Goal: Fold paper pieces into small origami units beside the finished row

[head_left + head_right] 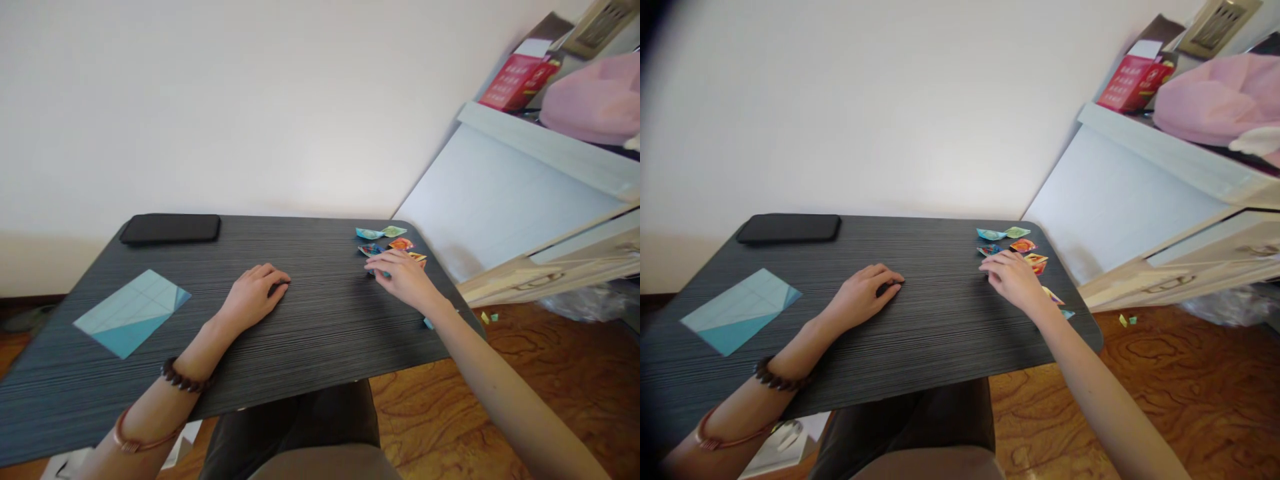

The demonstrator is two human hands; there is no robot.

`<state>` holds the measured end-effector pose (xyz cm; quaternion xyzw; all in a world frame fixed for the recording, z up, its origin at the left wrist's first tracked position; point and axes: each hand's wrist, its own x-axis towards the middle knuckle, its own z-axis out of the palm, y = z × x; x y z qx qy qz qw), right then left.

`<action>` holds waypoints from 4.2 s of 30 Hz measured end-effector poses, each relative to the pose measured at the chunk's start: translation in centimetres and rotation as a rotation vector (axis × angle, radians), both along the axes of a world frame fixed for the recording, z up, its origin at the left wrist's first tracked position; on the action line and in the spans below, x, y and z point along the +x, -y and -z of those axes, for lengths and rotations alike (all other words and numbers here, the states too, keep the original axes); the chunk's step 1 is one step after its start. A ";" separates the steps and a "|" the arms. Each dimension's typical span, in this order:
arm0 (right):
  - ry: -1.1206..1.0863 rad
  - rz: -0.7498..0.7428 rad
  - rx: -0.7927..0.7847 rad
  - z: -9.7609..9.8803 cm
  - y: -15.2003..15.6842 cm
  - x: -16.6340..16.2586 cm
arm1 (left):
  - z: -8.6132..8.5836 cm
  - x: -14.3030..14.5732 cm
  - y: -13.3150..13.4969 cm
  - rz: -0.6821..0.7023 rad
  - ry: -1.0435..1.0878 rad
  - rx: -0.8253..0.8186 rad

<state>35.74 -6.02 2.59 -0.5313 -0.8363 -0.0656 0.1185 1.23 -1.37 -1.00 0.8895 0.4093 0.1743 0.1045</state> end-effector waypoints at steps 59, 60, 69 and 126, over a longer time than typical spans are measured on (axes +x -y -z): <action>-1.130 -0.156 -0.682 3.7 -6.3 -12.5 | -0.1 -0.9 -4.8 -0.134 0.764 -0.836; -1.149 -0.172 -0.724 3.6 -6.3 -12.3 | -0.2 -0.9 -4.8 -0.120 0.789 -0.842; -1.182 -0.116 -0.682 3.8 -6.1 -12.6 | -0.6 -0.9 -4.8 -0.133 0.838 -0.917; -0.218 -0.386 -0.229 4.0 -2.8 -13.5 | -0.2 -4.2 -5.4 -0.015 0.128 -0.140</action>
